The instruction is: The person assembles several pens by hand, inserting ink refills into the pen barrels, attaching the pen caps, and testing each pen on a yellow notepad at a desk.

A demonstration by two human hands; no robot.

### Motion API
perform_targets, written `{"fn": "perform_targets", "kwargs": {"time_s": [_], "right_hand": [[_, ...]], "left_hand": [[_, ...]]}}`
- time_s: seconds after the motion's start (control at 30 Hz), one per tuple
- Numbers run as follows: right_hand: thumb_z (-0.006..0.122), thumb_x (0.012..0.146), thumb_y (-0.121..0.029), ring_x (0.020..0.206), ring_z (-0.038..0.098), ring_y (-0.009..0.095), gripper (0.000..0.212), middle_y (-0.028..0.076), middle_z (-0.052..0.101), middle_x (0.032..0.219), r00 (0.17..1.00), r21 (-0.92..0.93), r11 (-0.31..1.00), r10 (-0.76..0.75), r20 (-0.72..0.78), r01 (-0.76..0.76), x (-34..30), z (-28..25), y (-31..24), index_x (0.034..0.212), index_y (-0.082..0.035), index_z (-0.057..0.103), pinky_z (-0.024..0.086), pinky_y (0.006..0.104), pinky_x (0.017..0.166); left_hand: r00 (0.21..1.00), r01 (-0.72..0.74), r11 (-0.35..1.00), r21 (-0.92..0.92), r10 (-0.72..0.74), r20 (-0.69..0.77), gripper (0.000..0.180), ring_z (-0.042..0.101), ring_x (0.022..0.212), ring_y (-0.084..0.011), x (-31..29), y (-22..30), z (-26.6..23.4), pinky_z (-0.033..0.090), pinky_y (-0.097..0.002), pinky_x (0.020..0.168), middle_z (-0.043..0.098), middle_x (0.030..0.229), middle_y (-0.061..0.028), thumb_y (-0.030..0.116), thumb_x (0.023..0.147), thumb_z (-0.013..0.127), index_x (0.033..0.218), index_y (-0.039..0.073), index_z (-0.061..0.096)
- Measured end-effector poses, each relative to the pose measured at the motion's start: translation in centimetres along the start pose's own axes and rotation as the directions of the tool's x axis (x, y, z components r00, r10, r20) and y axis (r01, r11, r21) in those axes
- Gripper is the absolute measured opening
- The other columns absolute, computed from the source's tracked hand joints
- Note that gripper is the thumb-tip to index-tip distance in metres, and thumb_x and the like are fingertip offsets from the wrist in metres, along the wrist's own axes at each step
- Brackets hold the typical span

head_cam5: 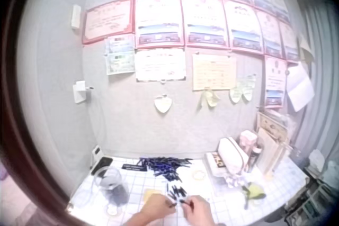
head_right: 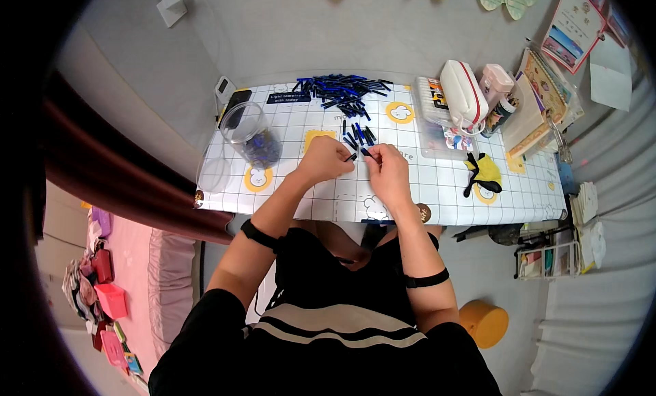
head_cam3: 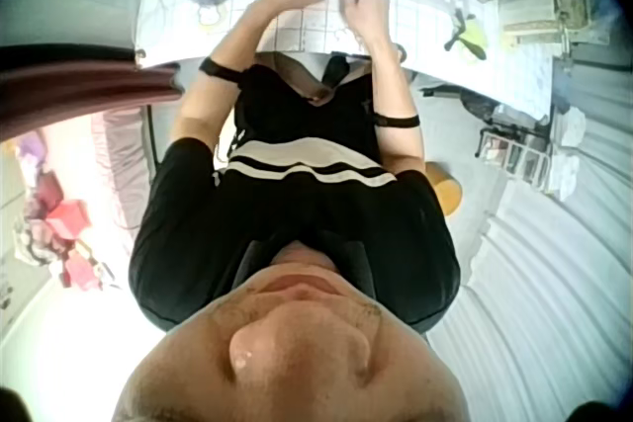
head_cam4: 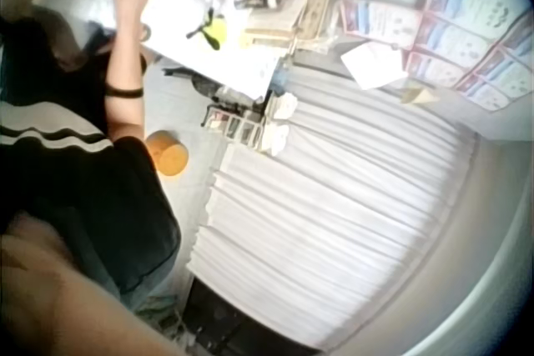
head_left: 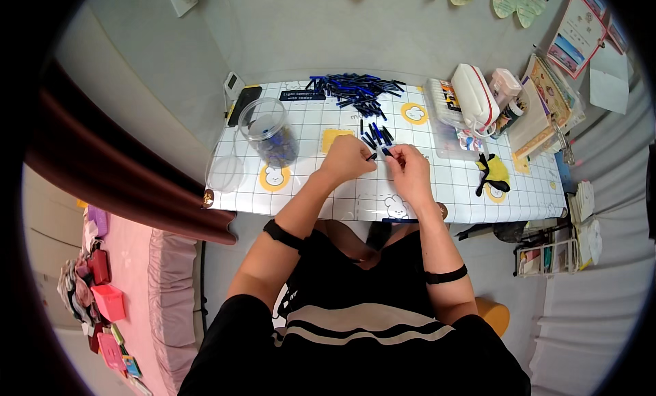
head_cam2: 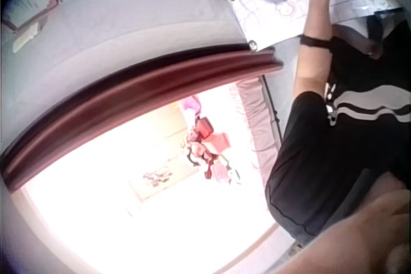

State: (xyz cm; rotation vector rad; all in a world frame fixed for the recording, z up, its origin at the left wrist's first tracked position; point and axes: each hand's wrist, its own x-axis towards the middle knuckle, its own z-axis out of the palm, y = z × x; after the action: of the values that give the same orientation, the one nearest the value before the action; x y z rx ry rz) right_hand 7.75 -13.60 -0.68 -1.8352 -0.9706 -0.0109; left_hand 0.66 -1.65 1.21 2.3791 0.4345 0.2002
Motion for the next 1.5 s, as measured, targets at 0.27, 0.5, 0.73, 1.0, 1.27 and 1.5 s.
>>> {"fn": "perform_targets", "kwargs": {"time_s": [0.27,0.5,0.73,1.0,1.27,1.5], "right_hand": [[0.056,0.068,-0.005,0.058,0.051,0.015,0.012,0.009,0.052,0.069,0.987,0.211,0.965,0.143,0.078,-0.156,0.1,1.7,-0.1,0.077,0.001,0.05,0.04,0.0234,0.053],[0.054,0.068,-0.002,0.062,0.053,0.014,0.012,0.008,0.054,0.069,0.993,0.293,0.954,-0.084,0.077,0.058,-0.4,2.0,0.6,0.079,0.0,0.051,0.041,0.0219,0.058],[0.055,0.067,-0.001,0.064,0.054,0.016,0.014,0.009,0.056,0.073,0.991,0.303,0.95,-0.106,0.077,0.078,-0.9,2.0,0.3,0.081,-0.001,0.053,0.042,0.0221,0.059],[0.058,0.065,-0.004,0.063,0.051,0.016,0.013,0.008,0.054,0.072,0.98,0.218,0.958,-0.196,0.014,0.189,-1.0,2.1,0.7,0.077,-0.002,0.052,0.039,0.0218,0.051],[0.055,0.066,0.001,0.06,0.052,0.016,0.013,0.008,0.054,0.071,0.981,0.239,0.954,-0.192,0.021,0.182,-1.1,2.0,0.0,0.078,0.0,0.051,0.041,0.0224,0.054],[0.054,0.066,0.002,0.061,0.054,0.017,0.017,0.009,0.055,0.073,0.983,0.232,0.958,-0.182,0.028,0.171,-1.1,2.1,0.2,0.082,0.0,0.052,0.042,0.0229,0.056]], "left_hand": [[0.974,0.038,0.778,-0.627,-0.17,-0.151,0.018,0.055,0.055,-0.0094,-1.3,-2.0,1.6,0.044,-0.0192,0.051,0.057,0.064,-0.0085,0.005,0.065,0.058,0.076,-0.009,0.055],[0.922,-0.162,0.874,-0.458,-0.032,-0.386,0.015,0.055,0.063,-0.0119,-2.6,-2.2,2.4,0.044,-0.0198,0.058,0.057,0.074,-0.0087,0.003,0.066,0.059,0.078,-0.004,0.057],[0.864,-0.293,0.896,-0.335,0.098,-0.493,0.015,0.056,0.06,-0.0149,-3.1,-2.6,2.6,0.045,-0.0207,0.054,0.057,0.07,-0.0077,0.003,0.061,0.062,0.076,0.002,0.059],[0.853,-0.293,0.905,-0.31,0.101,-0.512,0.013,0.056,0.06,-0.0148,-3.4,-2.3,2.7,0.045,-0.0215,0.054,0.057,0.07,-0.008,0.001,0.062,0.061,0.075,0.0,0.057],[0.87,-0.272,0.905,-0.327,0.087,-0.485,0.016,0.057,0.064,-0.0151,-3.6,-2.2,2.6,0.046,-0.022,0.057,0.057,0.071,-0.0088,0.001,0.063,0.059,0.079,0.0,0.057],[0.893,-0.311,0.87,-0.383,0.129,-0.432,0.019,0.056,0.071,-0.0136,-3.6,-2.0,2.2,0.046,-0.0213,0.063,0.056,0.078,-0.0086,-0.002,0.065,0.057,0.084,-0.002,0.056]]}}
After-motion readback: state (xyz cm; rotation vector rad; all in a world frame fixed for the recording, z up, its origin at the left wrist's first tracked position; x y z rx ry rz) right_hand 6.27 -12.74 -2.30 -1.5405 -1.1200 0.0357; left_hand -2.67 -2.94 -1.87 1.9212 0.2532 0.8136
